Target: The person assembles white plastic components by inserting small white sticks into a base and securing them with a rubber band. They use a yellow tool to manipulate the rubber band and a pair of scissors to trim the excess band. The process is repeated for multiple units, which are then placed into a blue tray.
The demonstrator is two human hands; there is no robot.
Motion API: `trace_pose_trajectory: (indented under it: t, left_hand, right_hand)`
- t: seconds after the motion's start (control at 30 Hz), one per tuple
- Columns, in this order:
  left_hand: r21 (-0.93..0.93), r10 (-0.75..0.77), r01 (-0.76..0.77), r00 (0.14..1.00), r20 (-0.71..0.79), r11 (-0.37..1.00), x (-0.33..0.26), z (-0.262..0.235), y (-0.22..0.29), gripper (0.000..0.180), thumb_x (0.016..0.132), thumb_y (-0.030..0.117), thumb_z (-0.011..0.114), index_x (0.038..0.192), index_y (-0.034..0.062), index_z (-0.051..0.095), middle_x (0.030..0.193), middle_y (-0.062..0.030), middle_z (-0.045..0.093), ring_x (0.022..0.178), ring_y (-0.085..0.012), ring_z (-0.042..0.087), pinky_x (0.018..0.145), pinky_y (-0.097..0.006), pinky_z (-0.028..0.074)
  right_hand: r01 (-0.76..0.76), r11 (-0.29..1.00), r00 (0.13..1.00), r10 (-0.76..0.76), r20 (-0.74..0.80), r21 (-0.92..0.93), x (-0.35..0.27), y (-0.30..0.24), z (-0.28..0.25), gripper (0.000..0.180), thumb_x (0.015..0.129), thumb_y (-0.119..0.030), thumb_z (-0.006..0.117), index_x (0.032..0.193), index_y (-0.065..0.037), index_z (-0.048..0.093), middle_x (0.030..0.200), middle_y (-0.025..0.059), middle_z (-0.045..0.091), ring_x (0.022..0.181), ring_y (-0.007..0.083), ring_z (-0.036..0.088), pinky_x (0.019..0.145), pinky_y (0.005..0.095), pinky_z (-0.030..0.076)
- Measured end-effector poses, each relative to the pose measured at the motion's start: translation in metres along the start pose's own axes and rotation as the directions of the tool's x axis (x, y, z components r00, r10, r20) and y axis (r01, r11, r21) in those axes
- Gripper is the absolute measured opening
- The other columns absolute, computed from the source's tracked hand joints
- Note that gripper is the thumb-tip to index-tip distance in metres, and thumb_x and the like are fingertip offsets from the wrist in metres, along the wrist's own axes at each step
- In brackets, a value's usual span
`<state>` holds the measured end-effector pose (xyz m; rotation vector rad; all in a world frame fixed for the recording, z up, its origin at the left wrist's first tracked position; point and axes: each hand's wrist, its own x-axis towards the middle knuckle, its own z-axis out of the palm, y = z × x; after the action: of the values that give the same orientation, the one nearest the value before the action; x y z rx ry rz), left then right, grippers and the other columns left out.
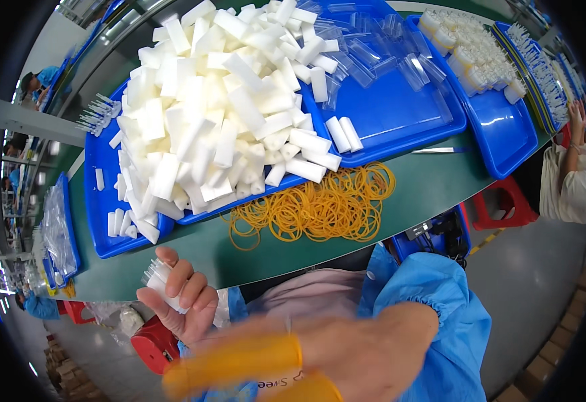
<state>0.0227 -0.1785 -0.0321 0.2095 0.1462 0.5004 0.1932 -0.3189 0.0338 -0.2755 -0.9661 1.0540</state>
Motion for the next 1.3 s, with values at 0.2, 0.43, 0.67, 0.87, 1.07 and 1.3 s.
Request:
trace_pose_trajectory:
  t: [0.2, 0.43, 0.67, 0.87, 1.07, 1.3]
  left_hand:
    - [0.039, -0.006, 0.008, 0.999, -0.050, 0.999, 0.004, 0.004, 0.006, 0.069, 0.081, 0.039, 0.068, 0.135, 0.0128, 0.033, 0.080, 0.0020, 0.044, 0.068, -0.0122, 0.043, 0.065, -0.030, 0.039]
    - [0.210, 0.007, 0.017, 0.994, -0.111, 0.978, 0.008, 0.003, 0.002, 0.045, 0.085, 0.029, 0.067, 0.119, 0.0135, 0.042, 0.083, 0.0021, 0.044, 0.069, -0.0128, 0.043, 0.067, -0.031, 0.038]
    - [0.691, 0.074, 0.000, 0.994, -0.078, 0.723, 0.009, 0.008, -0.007, 0.067, 0.076, 0.025, 0.075, 0.128, 0.0100, 0.035, 0.078, -0.0013, 0.050, 0.068, -0.0139, 0.051, 0.064, -0.029, 0.045]
    - [0.910, -0.072, 0.098, 0.995, -0.075, 0.403, 0.025, 0.027, -0.040, 0.088, 0.065, 0.008, 0.083, 0.136, 0.0032, 0.030, 0.077, -0.0071, 0.059, 0.069, -0.0118, 0.058, 0.065, -0.024, 0.048]
    - [0.986, -0.271, -0.126, 0.951, 0.152, 0.109, 0.042, 0.023, -0.055, 0.043, 0.070, 0.017, 0.079, 0.106, 0.0052, 0.059, 0.088, -0.0067, 0.063, 0.076, -0.0160, 0.062, 0.066, -0.028, 0.049]
    - [0.928, -0.288, -0.262, 0.940, 0.183, -0.265, 0.040, 0.017, -0.067, 0.043, 0.066, 0.017, 0.077, 0.103, 0.0061, 0.058, 0.091, -0.0086, 0.062, 0.081, -0.0253, 0.062, 0.070, -0.030, 0.050]
  right_hand:
    - [-0.185, -0.301, 0.967, 0.115, -0.229, -0.935, -0.024, 0.004, -0.045, 0.023, 0.066, -0.018, 0.067, 0.088, -0.011, 0.066, 0.087, 0.0039, 0.056, 0.092, 0.0224, 0.051, 0.086, 0.0376, 0.037]
    - [-0.096, -0.483, 0.979, 0.114, -0.171, -0.870, -0.046, 0.024, -0.069, 0.014, 0.066, -0.019, 0.068, 0.078, -0.012, 0.066, 0.080, 0.0020, 0.053, 0.085, 0.0216, 0.049, 0.080, 0.0370, 0.038]
    - [-0.334, -0.084, 0.942, -0.040, -0.332, -0.939, -0.035, 0.004, -0.075, 0.015, 0.067, -0.017, 0.074, 0.079, -0.011, 0.067, 0.081, 0.0036, 0.055, 0.082, 0.0230, 0.050, 0.075, 0.0366, 0.038]
    - [-0.387, 0.217, 0.912, -0.055, -0.407, -0.896, -0.027, -0.011, -0.066, 0.015, 0.069, -0.013, 0.074, 0.081, -0.009, 0.068, 0.081, 0.0053, 0.056, 0.080, 0.0241, 0.052, 0.070, 0.0341, 0.041]
    - [-0.356, 0.478, 0.906, -0.033, -0.421, -0.803, -0.024, -0.011, -0.054, 0.016, 0.070, -0.011, 0.073, 0.084, -0.006, 0.066, 0.088, 0.0089, 0.055, 0.081, 0.0245, 0.054, 0.071, 0.0332, 0.043]
    - [-0.288, 0.378, 0.957, 0.124, -0.260, -0.880, -0.019, -0.013, -0.043, 0.010, 0.076, -0.014, 0.067, 0.084, -0.009, 0.063, 0.093, 0.0099, 0.058, 0.089, 0.0241, 0.058, 0.069, 0.0343, 0.047]
